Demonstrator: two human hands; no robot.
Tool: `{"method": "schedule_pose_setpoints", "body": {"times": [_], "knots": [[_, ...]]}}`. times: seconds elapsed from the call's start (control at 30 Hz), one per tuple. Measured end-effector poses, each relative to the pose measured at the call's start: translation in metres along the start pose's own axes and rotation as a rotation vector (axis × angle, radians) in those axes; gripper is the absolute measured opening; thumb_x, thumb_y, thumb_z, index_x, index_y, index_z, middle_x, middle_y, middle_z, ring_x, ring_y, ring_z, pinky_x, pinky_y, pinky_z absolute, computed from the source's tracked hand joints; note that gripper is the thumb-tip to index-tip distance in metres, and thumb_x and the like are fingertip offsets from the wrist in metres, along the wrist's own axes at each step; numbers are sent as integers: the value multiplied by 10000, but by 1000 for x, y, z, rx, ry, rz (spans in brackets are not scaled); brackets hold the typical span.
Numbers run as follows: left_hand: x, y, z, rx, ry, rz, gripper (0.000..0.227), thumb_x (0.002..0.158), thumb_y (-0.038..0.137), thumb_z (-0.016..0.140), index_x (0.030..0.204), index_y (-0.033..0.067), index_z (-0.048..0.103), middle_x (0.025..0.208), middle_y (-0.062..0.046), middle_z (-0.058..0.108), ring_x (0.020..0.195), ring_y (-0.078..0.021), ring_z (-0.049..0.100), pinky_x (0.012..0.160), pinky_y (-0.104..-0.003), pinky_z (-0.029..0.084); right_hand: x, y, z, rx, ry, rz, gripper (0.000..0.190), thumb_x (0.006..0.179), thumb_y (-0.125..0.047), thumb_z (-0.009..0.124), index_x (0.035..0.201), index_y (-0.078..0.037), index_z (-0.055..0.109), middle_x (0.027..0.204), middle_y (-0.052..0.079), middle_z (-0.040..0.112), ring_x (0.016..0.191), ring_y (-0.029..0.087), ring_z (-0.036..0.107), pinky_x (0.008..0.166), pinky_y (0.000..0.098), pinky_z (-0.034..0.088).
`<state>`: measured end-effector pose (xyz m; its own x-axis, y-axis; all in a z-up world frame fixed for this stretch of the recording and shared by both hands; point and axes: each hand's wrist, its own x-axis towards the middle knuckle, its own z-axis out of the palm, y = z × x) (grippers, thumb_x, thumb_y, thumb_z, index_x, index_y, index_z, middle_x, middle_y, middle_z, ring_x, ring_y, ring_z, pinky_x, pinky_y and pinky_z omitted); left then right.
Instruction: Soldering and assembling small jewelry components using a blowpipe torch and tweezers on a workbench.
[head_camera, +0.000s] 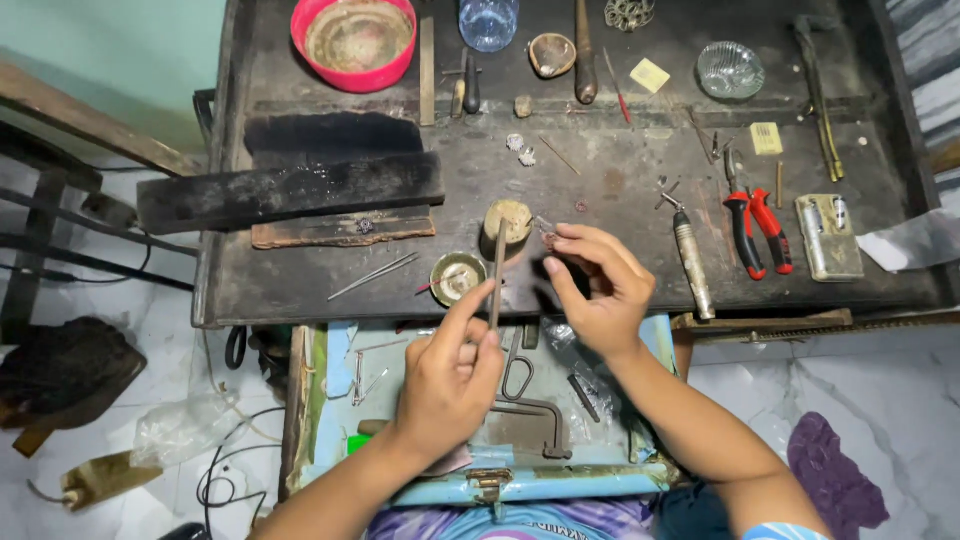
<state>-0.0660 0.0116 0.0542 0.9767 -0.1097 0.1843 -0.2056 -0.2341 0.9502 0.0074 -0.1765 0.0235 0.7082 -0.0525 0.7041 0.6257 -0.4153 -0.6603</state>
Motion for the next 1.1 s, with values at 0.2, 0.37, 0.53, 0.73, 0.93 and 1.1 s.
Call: {"method": "schedule_pose_setpoints", "body": {"times": [0.2,0.37,0.53,0.73,0.93,1.1], "knots": [[17,-34,14,38,66,171,433,939,-57,543,1368,-111,563,767,-204,635,420,-208,599,351,-343,442,-1,26,20,-15,75,-77,128,855,-1,867,949,-14,780,929,162,793,858,343,779,781,423,603],[14,-44,12,149,78,215,423,955,-32,563,1374,-86,586,824,-232,678,524,-280,640,445,-381,498,-2,26,29,-24,59,-61,93,868,-6,854,936,-29,795,907,144,793,859,338,780,782,422,606],[21,-25,3,186,41,286,417,962,-19,565,1375,-63,604,960,-277,726,784,-405,749,630,-432,602,-3,30,28,-27,40,-87,97,861,25,846,928,-37,812,927,153,792,851,340,778,774,404,598],[21,-29,2,189,-8,322,405,978,-10,550,1376,-62,605,1099,-281,729,952,-424,748,777,-449,611,0,27,25,-29,6,-110,105,863,44,837,935,-28,813,938,168,782,848,351,772,759,417,600],[24,-27,0,252,-36,308,401,969,-4,548,1360,-53,623,919,-242,733,803,-381,745,665,-416,600,3,24,22,-59,-39,-121,84,874,59,814,926,-4,798,945,173,765,858,358,761,768,414,607],[38,-20,-2,229,-85,282,404,933,-40,548,1322,-109,633,854,-299,718,743,-421,731,589,-442,568,7,20,20,-66,-78,-122,66,889,69,792,906,6,781,959,172,758,874,363,761,772,426,608]]}}
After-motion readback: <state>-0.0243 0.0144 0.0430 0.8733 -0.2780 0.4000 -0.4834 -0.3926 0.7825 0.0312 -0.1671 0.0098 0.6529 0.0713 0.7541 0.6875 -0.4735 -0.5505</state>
